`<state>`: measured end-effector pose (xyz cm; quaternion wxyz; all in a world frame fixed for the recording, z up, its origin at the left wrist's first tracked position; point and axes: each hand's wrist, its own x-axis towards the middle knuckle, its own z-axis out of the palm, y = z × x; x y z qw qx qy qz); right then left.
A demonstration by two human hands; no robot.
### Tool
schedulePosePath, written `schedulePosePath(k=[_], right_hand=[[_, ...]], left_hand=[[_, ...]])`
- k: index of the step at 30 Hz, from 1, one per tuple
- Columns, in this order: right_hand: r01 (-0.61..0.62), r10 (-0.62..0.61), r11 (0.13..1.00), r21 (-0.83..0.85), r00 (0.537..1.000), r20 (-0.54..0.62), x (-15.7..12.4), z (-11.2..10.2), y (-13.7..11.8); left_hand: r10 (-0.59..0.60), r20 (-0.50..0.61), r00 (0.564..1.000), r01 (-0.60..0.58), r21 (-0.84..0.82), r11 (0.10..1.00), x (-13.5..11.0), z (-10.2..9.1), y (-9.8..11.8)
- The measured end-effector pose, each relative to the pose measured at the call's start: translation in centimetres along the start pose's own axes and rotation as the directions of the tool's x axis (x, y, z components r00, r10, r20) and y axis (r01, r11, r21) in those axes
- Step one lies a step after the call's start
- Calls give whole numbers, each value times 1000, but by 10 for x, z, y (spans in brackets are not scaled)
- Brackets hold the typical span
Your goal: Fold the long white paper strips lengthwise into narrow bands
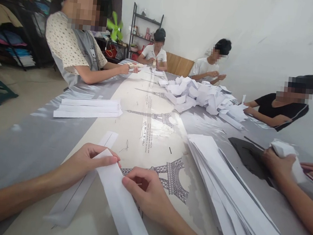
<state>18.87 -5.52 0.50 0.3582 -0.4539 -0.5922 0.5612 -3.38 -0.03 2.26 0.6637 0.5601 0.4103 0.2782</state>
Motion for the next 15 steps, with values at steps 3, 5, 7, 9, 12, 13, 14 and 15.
schedulePosePath(k=[3, 5, 7, 9, 12, 13, 14, 15], right_hand=[[48, -49, 997, -59, 999, -15, -1, -3, -2], [76, -74, 989, -129, 997, 24, -2, -4, -2], [99, -75, 974, -202, 990, 122, -5, -4, -3], [126, -68, 959, -253, 972, 226, -7, -3, -4], [167, -77, 946, -279, 948, 308, -7, 0, -4], [176, -84, 945, -276, 945, 317, -7, 1, -4], [179, -87, 946, -269, 943, 320, -6, 2, -3], [173, -85, 950, -262, 944, 318, -6, 2, -3]], left_hand=[[30, 12, 999, -31, 75, 997, 2, -8, 2], [28, 118, 993, -51, 196, 979, 5, -19, 5], [-62, 315, 947, -38, 301, 953, 7, -31, 9], [-155, 460, 874, -23, 358, 934, 7, -37, 13], [-116, 527, 842, -104, 370, 923, 2, -30, 13], [-87, 536, 839, -141, 370, 918, 0, -24, 12], [-61, 534, 843, -171, 373, 912, -2, -18, 10], [-38, 530, 847, -194, 374, 907, -3, -14, 8]])
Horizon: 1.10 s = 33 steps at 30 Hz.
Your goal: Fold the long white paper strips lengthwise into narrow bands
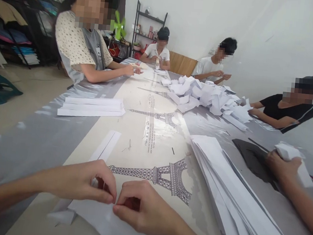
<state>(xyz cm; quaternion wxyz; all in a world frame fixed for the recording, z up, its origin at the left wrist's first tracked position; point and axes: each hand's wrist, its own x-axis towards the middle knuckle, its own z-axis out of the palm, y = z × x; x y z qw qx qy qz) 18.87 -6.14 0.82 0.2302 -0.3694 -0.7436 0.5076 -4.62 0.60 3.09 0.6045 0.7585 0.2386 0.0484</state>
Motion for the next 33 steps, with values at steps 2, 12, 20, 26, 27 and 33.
schedulePosePath(k=[2, 12, 20, 26, 27, 33], right_hand=[[-18, 18, 1000, 11, 1000, -6, 0, -1, 1], [-48, 49, 998, 49, 998, -28, 0, -5, 0], [-135, 132, 987, 85, 990, 44, 0, -21, 10], [-151, 143, 982, 113, 987, 80, -1, -19, 5], [-170, 158, 978, 119, 982, 104, -1, -21, 3], [-188, 180, 980, 61, 977, 117, -2, -35, 5]], left_hand=[[9, -35, 999, -9, 14, 1000, 2, 7, -1], [150, -55, 987, -133, 243, 961, 3, 6, -4], [98, -64, 993, -77, 266, 961, 1, -6, -8], [105, -33, 994, -92, 265, 960, -4, -12, -5], [112, -34, 993, -98, 281, 955, -6, -14, -3], [52, 9, 999, -53, 240, 969, -10, -29, -2]])
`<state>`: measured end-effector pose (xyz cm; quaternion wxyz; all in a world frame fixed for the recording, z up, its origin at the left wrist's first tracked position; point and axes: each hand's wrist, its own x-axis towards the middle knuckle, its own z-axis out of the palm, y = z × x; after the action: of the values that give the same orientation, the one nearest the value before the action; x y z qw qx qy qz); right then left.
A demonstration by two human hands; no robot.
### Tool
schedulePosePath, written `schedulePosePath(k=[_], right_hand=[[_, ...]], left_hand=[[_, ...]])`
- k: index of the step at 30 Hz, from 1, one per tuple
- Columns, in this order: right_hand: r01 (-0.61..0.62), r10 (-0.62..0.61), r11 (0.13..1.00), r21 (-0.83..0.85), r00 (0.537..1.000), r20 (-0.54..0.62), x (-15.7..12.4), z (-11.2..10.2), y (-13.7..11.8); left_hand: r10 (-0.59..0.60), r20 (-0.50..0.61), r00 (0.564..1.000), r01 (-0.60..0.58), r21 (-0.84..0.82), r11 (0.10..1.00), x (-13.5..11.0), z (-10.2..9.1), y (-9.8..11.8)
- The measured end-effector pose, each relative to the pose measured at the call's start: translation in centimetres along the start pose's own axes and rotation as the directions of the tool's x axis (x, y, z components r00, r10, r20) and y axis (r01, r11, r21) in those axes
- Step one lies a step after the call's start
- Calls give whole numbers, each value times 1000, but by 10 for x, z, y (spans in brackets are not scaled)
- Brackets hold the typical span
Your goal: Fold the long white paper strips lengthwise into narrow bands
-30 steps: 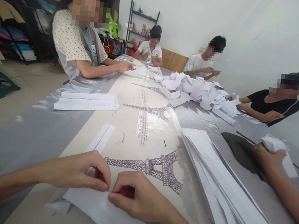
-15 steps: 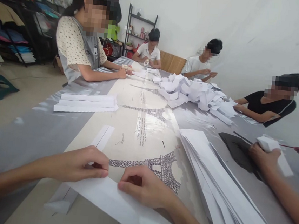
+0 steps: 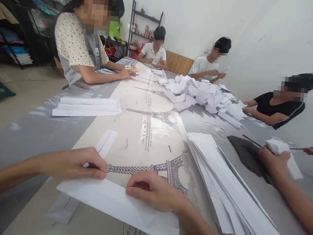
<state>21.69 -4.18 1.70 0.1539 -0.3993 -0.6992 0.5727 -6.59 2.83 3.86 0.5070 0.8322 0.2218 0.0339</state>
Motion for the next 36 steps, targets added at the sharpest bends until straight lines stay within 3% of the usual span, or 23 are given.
schedulePosePath(k=[4, 9, 13, 16, 20, 24, 27, 31, 36], right_hand=[[-9, 9, 999, -34, 1000, -7, 2, -6, 5], [-30, 32, 993, -114, 999, 13, -3, -18, 10], [-8, -10, 983, -184, 995, -98, -6, -25, 14], [-10, -12, 979, -205, 995, -102, -4, -29, 17], [-19, 2, 983, -182, 995, -96, -1, -36, 18], [-21, -17, 981, -192, 981, -194, -1, -39, 21], [-25, -30, 980, -199, 962, -270, 0, -36, 23], [-24, -29, 982, -187, 961, -275, 1, -31, 22], [-7, -18, 995, -95, 965, -263, -1, -26, 18]], left_hand=[[-32, 41, 999, 34, -41, 999, 0, -10, -12], [38, -78, 996, -34, 46, 998, -5, -24, -23], [21, -88, 996, -14, 70, 997, -8, -30, -28], [-40, -60, 997, 44, 58, 997, -12, -36, -34], [-62, -148, 987, 77, 95, 993, -21, -51, -48], [-49, -191, 980, 76, 140, 987, -28, -62, -54], [-24, -186, 982, 63, 204, 977, -29, -59, -45], [-12, -227, 974, 96, 361, 928, -24, -40, -23], [-24, -111, 993, 78, 515, 854, -13, -17, -12]])
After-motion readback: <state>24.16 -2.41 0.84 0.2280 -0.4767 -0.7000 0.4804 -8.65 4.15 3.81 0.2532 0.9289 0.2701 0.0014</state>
